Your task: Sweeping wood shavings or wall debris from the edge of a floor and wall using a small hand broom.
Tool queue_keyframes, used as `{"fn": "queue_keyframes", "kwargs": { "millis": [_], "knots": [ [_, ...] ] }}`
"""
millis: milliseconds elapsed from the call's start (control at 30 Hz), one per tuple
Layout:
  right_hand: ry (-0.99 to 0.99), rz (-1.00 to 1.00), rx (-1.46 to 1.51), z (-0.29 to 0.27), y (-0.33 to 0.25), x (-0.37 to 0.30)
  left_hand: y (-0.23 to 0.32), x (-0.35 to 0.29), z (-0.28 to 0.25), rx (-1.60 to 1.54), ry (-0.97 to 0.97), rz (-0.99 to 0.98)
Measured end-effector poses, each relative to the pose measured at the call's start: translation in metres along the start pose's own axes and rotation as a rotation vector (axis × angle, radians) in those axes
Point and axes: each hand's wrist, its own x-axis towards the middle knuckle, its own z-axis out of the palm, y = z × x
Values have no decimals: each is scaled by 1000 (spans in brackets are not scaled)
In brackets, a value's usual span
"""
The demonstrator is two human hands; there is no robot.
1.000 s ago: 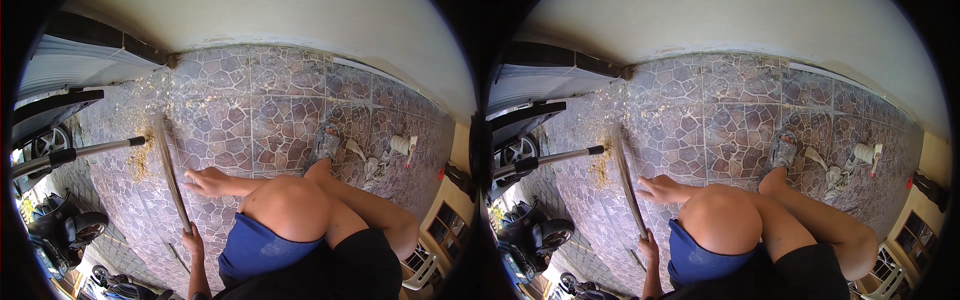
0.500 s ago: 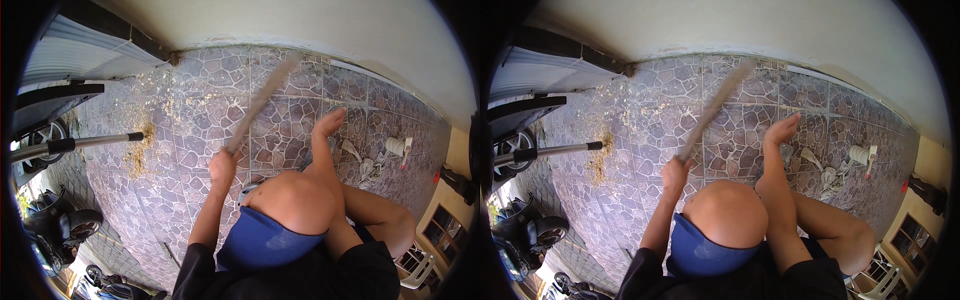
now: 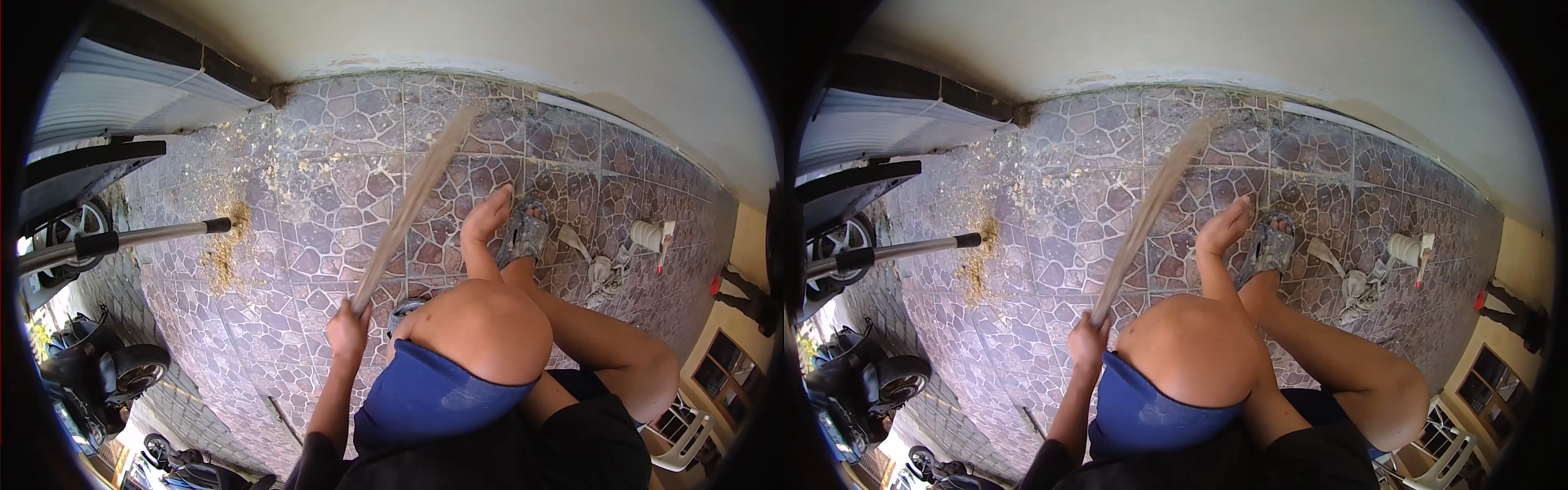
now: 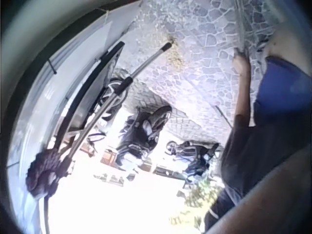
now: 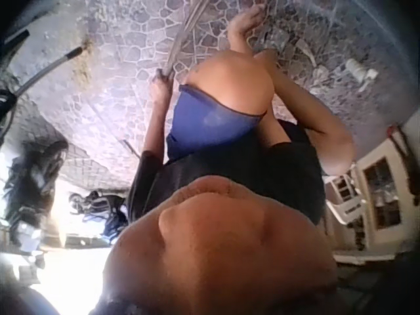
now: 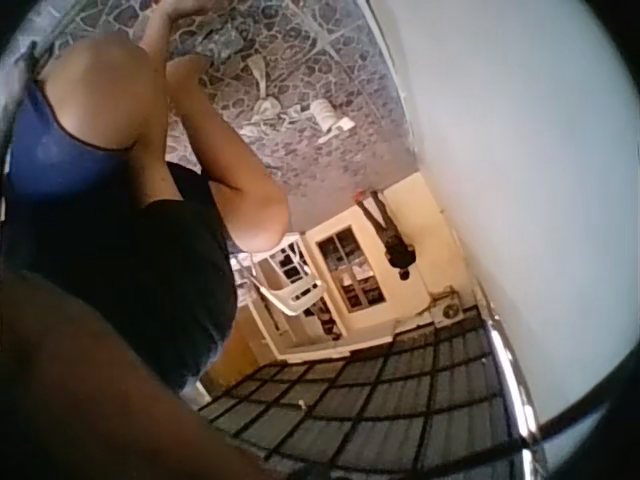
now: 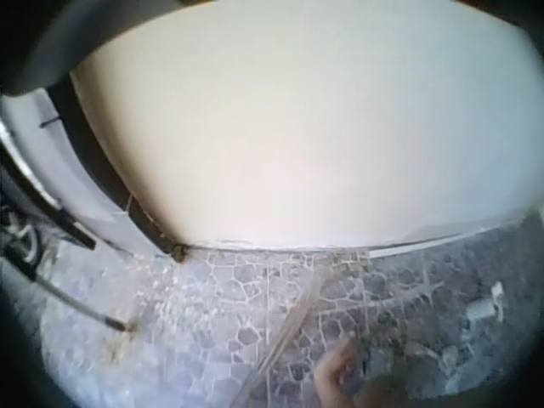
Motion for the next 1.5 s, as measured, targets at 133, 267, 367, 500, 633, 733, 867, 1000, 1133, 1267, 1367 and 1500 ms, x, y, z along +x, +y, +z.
{"fn": "queue_keyframes", "kwargs": {
  "millis": [133,267,367,500,633,733,867,1000,1133,1267,1367,1500],
  "knots": [
    [-51,62,-100,-16,0,20,43,54,2,5,23,-54],
    [-1,27,-129,-14,-11,45,-73,28,0,-104,242,-338],
    [6,3,-110,-8,-14,40,-151,-48,-24,-27,334,-516],
    [-95,-19,-152,-3,-13,13,-137,-107,-38,152,265,-481],
    [-7,-131,-184,5,-17,5,-45,-56,7,36,84,-95],
    [208,-285,-111,11,-10,29,-2,-4,23,60,-86,127],
    [102,-209,-103,16,-39,38,-82,-15,24,171,77,-258],
    [13,-82,-70,11,-31,62,-178,-66,-26,206,371,-508],
    [-42,-111,-121,0,-10,64,-129,-97,-53,221,282,-359],
    [-3,3,-109,6,-38,21,-76,-66,18,55,123,33],
    [63,-46,-210,0,-29,23,-57,-14,76,72,47,320],
    [141,-7,-291,-30,-19,70,-80,20,43,243,51,45]
  ]
}}
